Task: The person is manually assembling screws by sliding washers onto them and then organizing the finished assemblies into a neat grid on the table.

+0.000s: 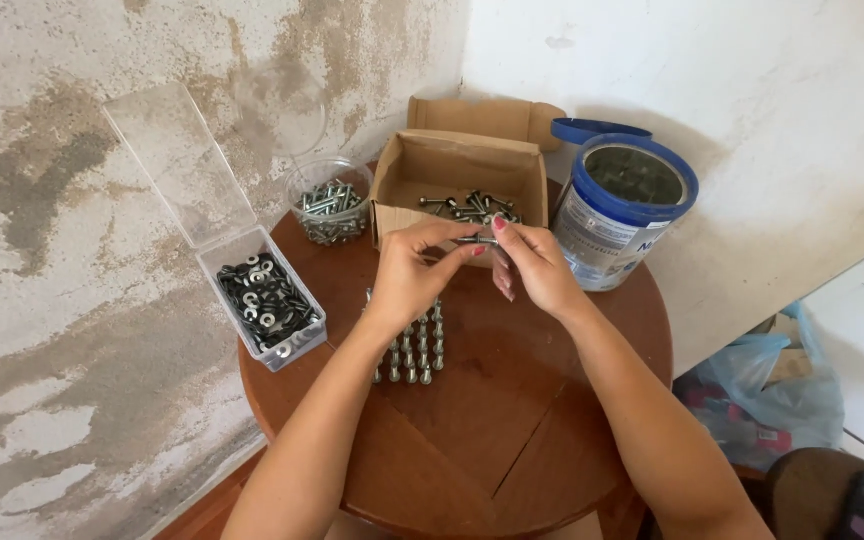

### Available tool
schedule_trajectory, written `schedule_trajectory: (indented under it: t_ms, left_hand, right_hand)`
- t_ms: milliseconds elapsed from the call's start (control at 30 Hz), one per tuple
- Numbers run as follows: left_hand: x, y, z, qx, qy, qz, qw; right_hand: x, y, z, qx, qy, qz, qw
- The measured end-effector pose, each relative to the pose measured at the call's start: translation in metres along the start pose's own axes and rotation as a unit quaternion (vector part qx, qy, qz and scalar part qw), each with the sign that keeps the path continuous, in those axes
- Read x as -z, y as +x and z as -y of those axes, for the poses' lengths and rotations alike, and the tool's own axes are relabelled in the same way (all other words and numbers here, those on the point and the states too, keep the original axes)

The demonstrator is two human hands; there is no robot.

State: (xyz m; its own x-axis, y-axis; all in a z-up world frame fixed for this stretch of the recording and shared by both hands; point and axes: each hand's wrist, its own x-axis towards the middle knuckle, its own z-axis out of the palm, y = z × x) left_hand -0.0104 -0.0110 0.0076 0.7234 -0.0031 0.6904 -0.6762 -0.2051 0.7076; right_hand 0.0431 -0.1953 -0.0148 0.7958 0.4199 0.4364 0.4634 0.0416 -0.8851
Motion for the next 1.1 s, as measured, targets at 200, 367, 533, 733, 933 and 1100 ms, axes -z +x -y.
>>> schedule_trajectory:
  t_ms: [200,367,533,733,933,1100]
  left_hand:
    - [0.002,-0.002,0.000,0.037,-0.007,-0.005,0.999]
    - [0.003,0.001,0.004,0.052,0.002,-0.013,0.999]
    - [0.001,0.001,0.007,0.037,0.002,-0.008,0.999]
    - [0.001,0.000,0.004,0.013,-0.001,0.002,1.000]
    - [0.001,-0.001,-0.002,0.004,-0.002,0.015,1.000]
    - [0.003,0.000,0.001,0.017,0.018,0.006,1.000]
  right_hand:
    - [-0.004,-0.003,0.018,0.027,-0.028,0.000,0.999]
    - [-0.002,-0.005,0.019,0.073,-0.073,0.009,0.995]
    - [0.000,-0.005,0.016,0.076,-0.076,0.015,0.994]
    - [-0.004,-0.004,0.023,0.056,-0.098,0.002,0.994]
    - [0.000,-0.003,0.007,0.006,-0.052,0.005,0.999]
    - [-0.004,-0.003,0.023,0.050,-0.116,-0.008,0.992]
